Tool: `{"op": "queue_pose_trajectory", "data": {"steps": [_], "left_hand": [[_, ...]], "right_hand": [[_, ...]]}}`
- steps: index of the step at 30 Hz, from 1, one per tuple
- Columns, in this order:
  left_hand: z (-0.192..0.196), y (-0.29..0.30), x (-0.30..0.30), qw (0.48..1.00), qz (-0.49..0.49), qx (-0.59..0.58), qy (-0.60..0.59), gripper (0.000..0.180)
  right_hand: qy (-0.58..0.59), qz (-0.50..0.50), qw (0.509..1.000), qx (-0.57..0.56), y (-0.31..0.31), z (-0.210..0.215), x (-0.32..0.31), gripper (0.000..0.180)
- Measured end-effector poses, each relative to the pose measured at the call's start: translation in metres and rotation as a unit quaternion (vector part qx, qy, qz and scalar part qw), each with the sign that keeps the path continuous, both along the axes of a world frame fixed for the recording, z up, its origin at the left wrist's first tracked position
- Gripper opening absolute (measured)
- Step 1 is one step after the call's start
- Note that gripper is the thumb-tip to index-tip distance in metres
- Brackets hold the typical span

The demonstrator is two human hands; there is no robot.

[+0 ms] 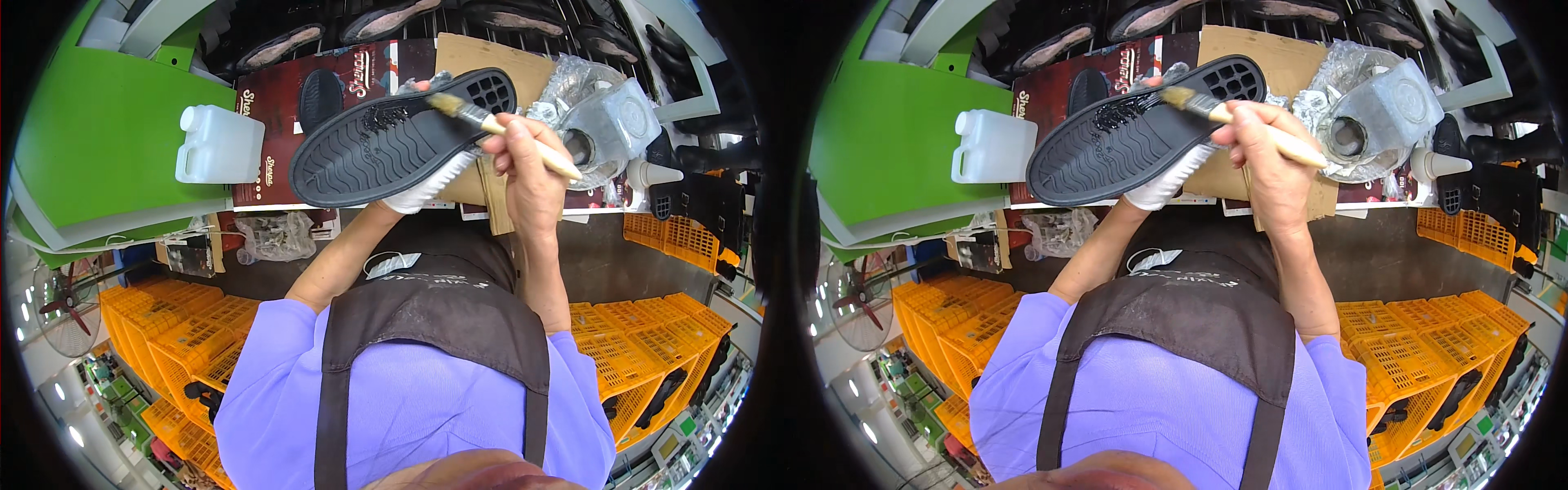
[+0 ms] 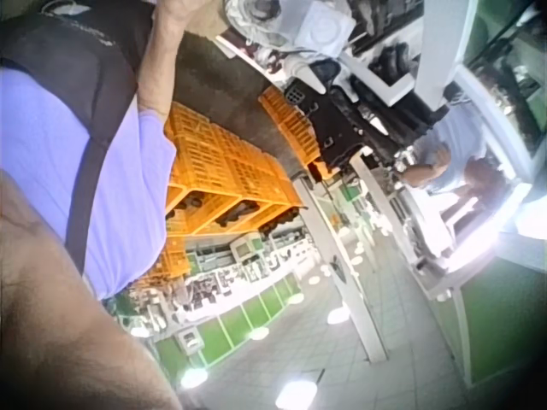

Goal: The person applies a dark adhesive to the soles of black slip-on shoes using a brush. They repeatedly dip the brush into a container and spread the substance across the textured bottom of each shoe, handling them one at a time and placing them on a nearby surface after coating.

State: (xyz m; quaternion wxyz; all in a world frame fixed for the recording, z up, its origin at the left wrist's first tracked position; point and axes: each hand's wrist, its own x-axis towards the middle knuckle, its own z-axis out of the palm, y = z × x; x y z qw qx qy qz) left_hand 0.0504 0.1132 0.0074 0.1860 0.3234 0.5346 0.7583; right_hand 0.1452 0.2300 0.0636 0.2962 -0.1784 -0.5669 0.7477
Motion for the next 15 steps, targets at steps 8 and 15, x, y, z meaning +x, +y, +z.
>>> {"op": "queue_pose_trajectory", "data": {"steps": [8,15], "left_hand": [[0.014,-0.002,0.000,0.954,0.089,-0.125,0.256,0.069],[-0.012,0.002,0.003,0.999,-0.007,0.050,-0.020,0.076]], "right_hand": [[0.011,-0.091,0.996,0.012,0.007,-0.014,-0.002,0.019],[0.006,-0.002,1.000,-0.020,-0.029,-0.007,-0.001,0.020]]}}
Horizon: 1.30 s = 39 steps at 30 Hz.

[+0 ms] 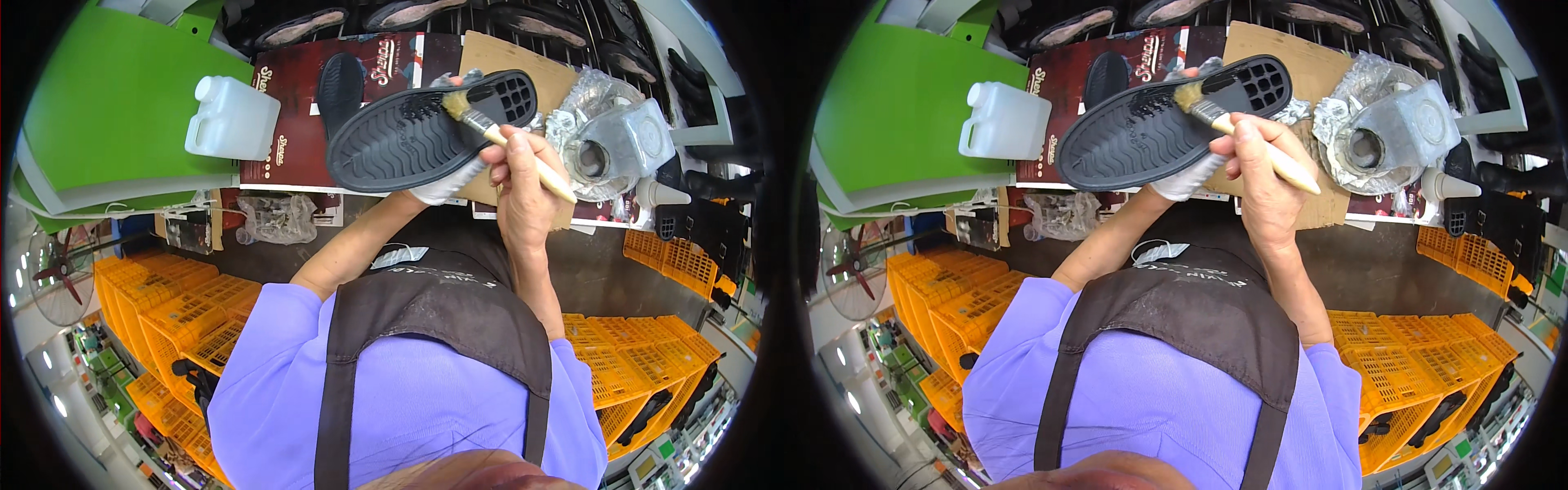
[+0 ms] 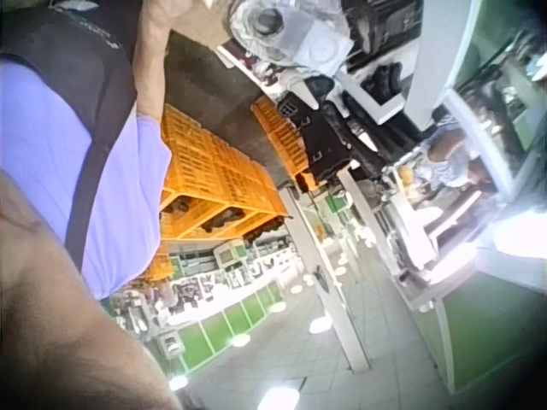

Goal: The person applies a dark adhesive to the soles of black slip-on shoes using a brush. They repeatedly dip the brush into a container and spread the substance across the textured bottom of each shoe, handling them one at a time and placing them on a nearby surface after coating.

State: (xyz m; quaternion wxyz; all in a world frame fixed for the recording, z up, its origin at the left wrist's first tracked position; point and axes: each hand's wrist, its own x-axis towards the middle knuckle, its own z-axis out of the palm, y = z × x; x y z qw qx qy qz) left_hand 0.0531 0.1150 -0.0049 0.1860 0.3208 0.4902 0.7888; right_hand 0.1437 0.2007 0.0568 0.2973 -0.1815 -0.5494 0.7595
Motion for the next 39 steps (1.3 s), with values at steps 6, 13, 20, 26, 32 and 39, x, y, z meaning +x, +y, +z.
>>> {"op": "queue_pose_trajectory", "data": {"steps": [6,13,20,26,32,39], "left_hand": [[-0.005,-0.004,0.003,0.963,-0.111,0.096,-0.227,0.060],[0.010,0.001,-0.010,0.725,-0.307,0.221,-0.576,0.018],[-0.004,-0.007,0.004,0.871,-0.182,0.081,-0.450,0.021],[-0.023,-0.013,0.001,0.970,-0.189,-0.079,-0.134,0.021],[0.031,-0.017,-0.001,0.982,-0.172,-0.074,-0.001,0.015],[0.059,-0.025,-0.018,0.940,-0.237,-0.168,0.180,0.020]], "right_hand": [[-0.007,0.080,0.996,-0.046,-0.020,0.010,-0.007,0.020],[0.008,0.146,0.988,-0.043,-0.036,0.015,-0.011,0.020],[0.013,0.174,0.984,-0.021,-0.036,0.018,-0.010,0.017],[0.043,0.182,0.982,0.001,-0.022,0.026,-0.012,0.017],[0.069,0.182,0.981,0.020,-0.005,0.039,-0.017,0.017],[0.096,0.160,0.976,0.110,0.016,0.051,-0.025,0.016]]}}
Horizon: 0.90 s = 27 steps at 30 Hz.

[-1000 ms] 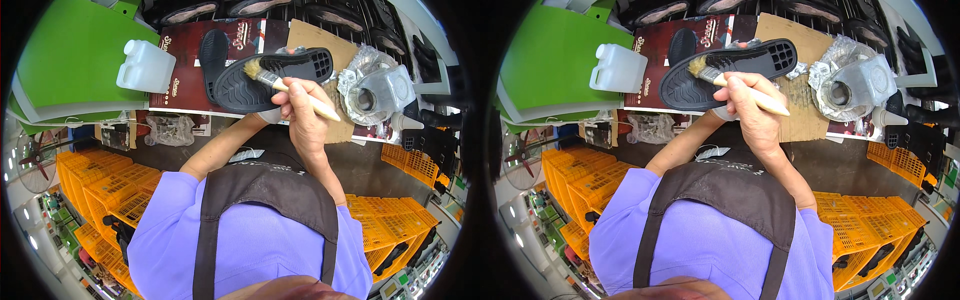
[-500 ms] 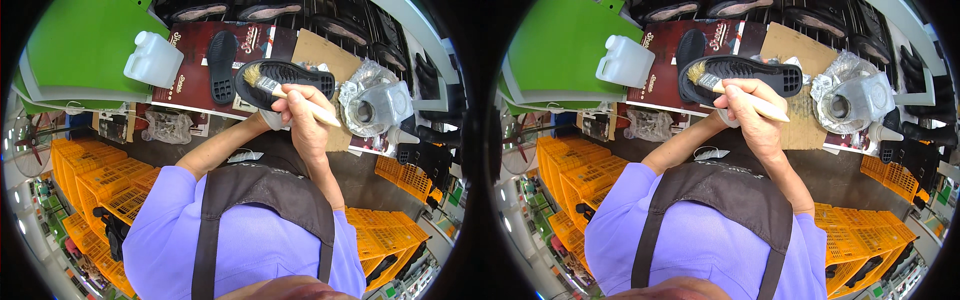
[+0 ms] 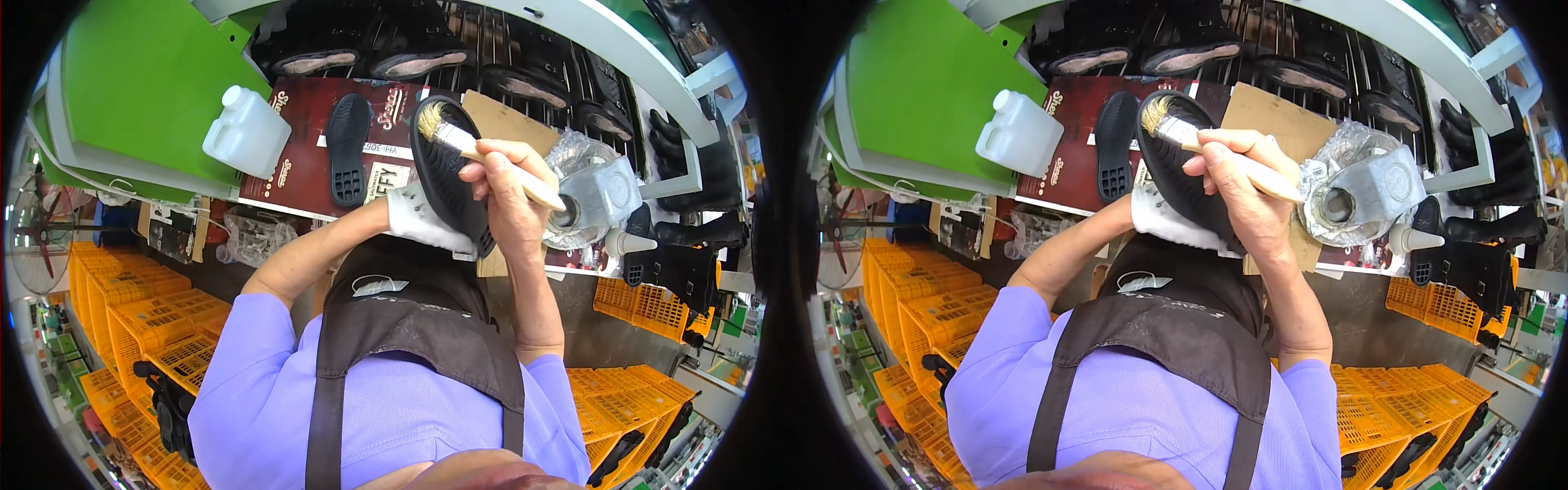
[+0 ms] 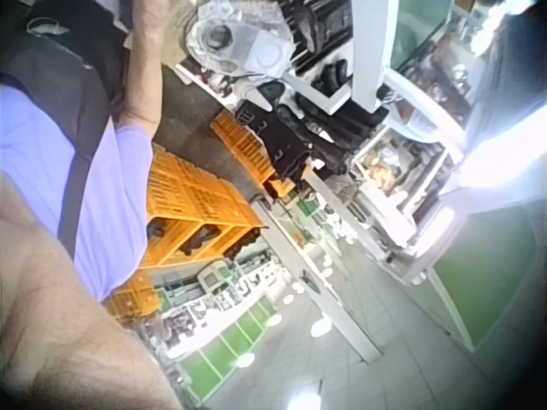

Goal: The person applies a dark adhesive to the soles of black slip-on shoes using a brush. They repeatedly dip the brush into a container and spread the substance across the textured bottom of each shoe, handling them one at a time and placing them on a nearby surface after coating.

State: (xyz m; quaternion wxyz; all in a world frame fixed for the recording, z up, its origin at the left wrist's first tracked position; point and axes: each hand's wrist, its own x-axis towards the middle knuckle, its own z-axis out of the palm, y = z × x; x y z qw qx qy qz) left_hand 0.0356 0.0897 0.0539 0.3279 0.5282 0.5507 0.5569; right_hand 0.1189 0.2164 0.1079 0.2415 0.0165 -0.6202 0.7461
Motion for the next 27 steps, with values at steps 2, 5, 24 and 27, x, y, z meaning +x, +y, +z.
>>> {"op": "queue_pose_trajectory", "data": {"steps": [2,5,24,27], "left_hand": [[0.012,-0.006,-0.008,0.993,-0.065,-0.068,0.074,0.037],[0.013,-0.017,-0.019,0.973,-0.146,-0.180,-0.012,0.059],[-0.005,-0.031,-0.067,0.917,-0.222,-0.146,-0.298,0.080],[-0.014,-0.040,-0.072,0.907,-0.207,-0.132,-0.341,0.080]], "right_hand": [[-0.003,0.003,1.000,0.014,0.009,0.001,-0.004,0.016],[-0.022,0.005,0.999,0.026,0.018,0.004,-0.008,0.017],[-0.129,0.078,0.987,0.060,0.017,-0.011,-0.011,0.018],[-0.144,0.080,0.985,0.047,0.016,-0.012,-0.011,0.018]]}}
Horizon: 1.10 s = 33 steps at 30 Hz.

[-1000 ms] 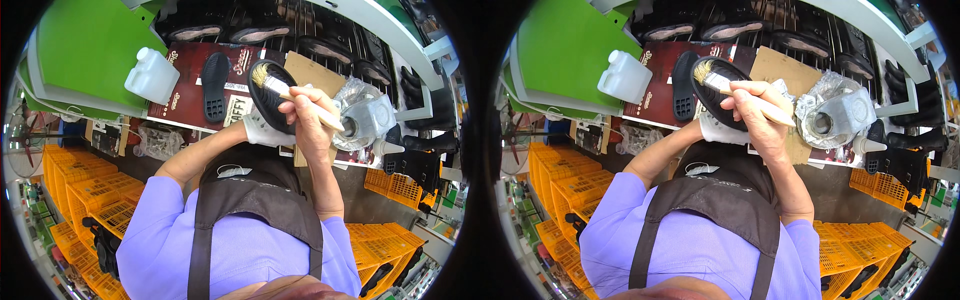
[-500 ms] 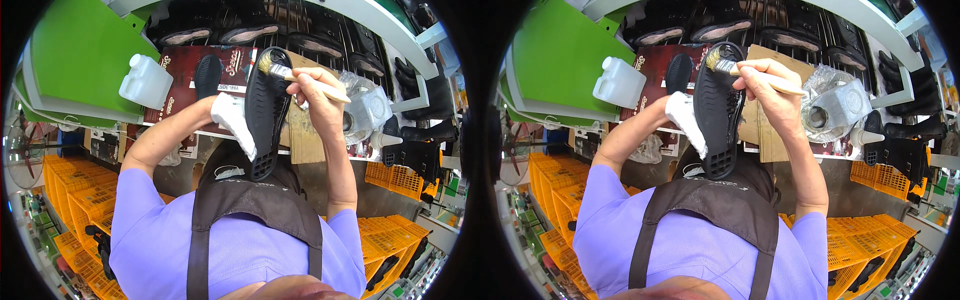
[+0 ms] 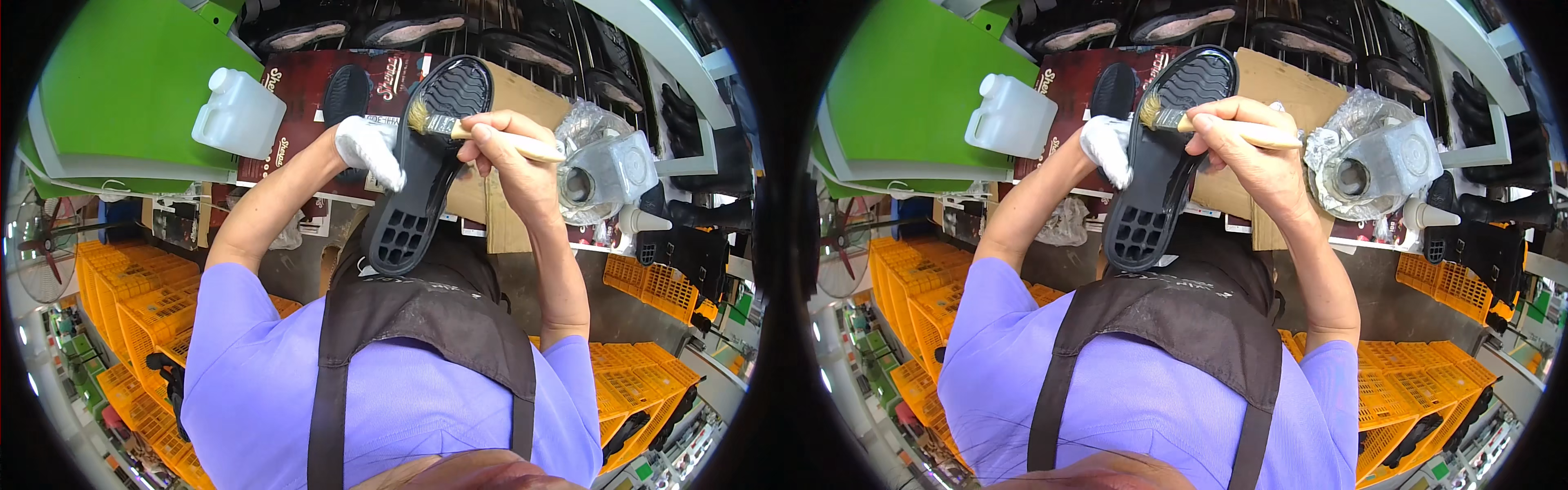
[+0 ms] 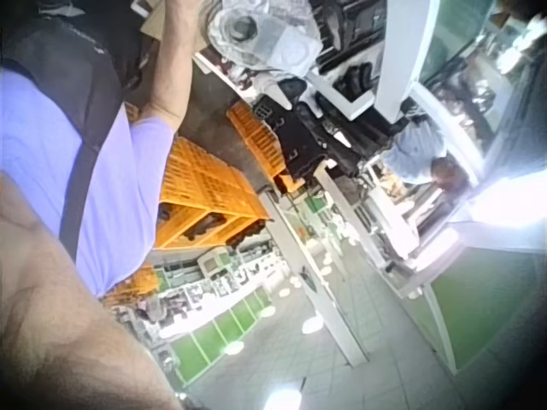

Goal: The person applies a dark adhesive to the soles of black slip-on shoes using a brush. They repeatedly dip the brush into a container and spread the substance across the textured bottom of each shoe, handling them one at a time and placing them on a nearby surface after coating.

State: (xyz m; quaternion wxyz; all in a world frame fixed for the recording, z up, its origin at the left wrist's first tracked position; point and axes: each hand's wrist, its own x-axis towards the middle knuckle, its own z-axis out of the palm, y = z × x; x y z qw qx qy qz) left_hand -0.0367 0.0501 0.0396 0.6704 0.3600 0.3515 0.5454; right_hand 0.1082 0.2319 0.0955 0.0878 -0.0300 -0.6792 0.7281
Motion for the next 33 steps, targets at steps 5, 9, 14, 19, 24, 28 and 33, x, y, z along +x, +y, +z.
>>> {"op": "queue_pose_trajectory", "data": {"steps": [5,9,14,19,24,28,33], "left_hand": [[-0.015,-0.014,0.005,0.995,0.102,-0.001,-0.018,0.064],[-0.018,-0.019,0.020,0.980,0.182,0.003,-0.079,0.057],[-0.015,-0.020,0.036,0.941,0.265,-0.038,-0.208,0.059],[-0.024,-0.016,0.036,0.917,0.356,-0.074,-0.163,0.060],[-0.020,-0.009,0.038,0.900,0.382,-0.027,-0.210,0.055],[-0.014,-0.003,0.041,0.888,0.391,-0.002,-0.243,0.053],[-0.008,-0.006,0.043,0.881,0.403,-0.025,-0.247,0.049]], "right_hand": [[-0.002,-0.010,1.000,-0.012,-0.005,-0.005,-0.001,0.018],[-0.007,-0.018,0.999,-0.027,-0.012,-0.006,-0.002,0.018],[0.004,-0.013,0.999,-0.034,-0.020,-0.012,0.000,0.018],[-0.002,-0.024,0.999,-0.028,-0.028,-0.015,0.004,0.018],[0.008,-0.009,1.000,-0.012,-0.033,-0.017,0.009,0.019],[-0.020,0.006,1.000,-0.018,-0.036,-0.012,0.013,0.021],[-0.048,0.040,0.998,-0.016,-0.038,0.003,0.017,0.021]]}}
